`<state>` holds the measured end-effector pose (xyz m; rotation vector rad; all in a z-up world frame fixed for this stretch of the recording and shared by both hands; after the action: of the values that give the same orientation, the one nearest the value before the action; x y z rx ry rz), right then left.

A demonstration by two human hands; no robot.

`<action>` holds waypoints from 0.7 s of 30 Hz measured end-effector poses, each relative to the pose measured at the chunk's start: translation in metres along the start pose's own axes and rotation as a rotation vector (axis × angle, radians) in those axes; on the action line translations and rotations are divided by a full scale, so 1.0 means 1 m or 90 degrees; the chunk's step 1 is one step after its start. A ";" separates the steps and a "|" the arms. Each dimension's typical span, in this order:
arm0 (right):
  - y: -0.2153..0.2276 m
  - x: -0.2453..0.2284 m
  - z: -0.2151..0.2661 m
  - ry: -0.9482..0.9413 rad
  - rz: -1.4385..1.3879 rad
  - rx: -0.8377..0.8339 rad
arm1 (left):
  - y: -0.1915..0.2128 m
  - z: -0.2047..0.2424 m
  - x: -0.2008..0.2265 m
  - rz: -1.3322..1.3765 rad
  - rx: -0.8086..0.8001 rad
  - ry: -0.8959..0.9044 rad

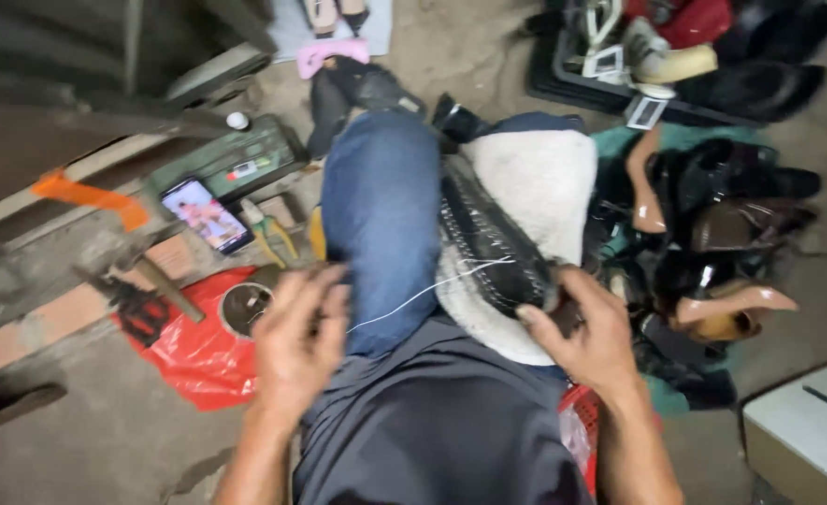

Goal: The person sits on the floor and sews a black shoe using a needle and white thread. They repeatedly pull the thread through the shoe's sole and upper while holding the shoe on their lap.

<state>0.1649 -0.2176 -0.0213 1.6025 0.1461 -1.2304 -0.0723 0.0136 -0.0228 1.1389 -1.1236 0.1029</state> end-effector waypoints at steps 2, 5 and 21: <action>-0.002 0.003 0.002 0.003 -0.005 0.003 | -0.021 -0.009 0.035 0.072 -0.041 -0.062; -0.004 0.002 0.002 0.006 -0.022 0.012 | -0.059 -0.004 0.049 0.067 -0.155 -0.081; 0.026 0.058 0.006 -0.242 -0.178 0.092 | -0.084 0.018 0.062 0.191 -0.331 -0.164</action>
<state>0.2043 -0.2602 -0.0483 1.4720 0.0393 -1.7751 -0.0056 -0.0677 -0.0329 0.5254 -1.4419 -0.1035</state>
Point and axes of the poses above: each hand's wrist, its own z-axis away from the middle knuckle, its own y-axis out of the back of the hand, x = y × z, the point moved 2 cm from there along -z, towards the middle knuckle, and after that the axes turned 4 degrees about -z, right-handed, at the moved point
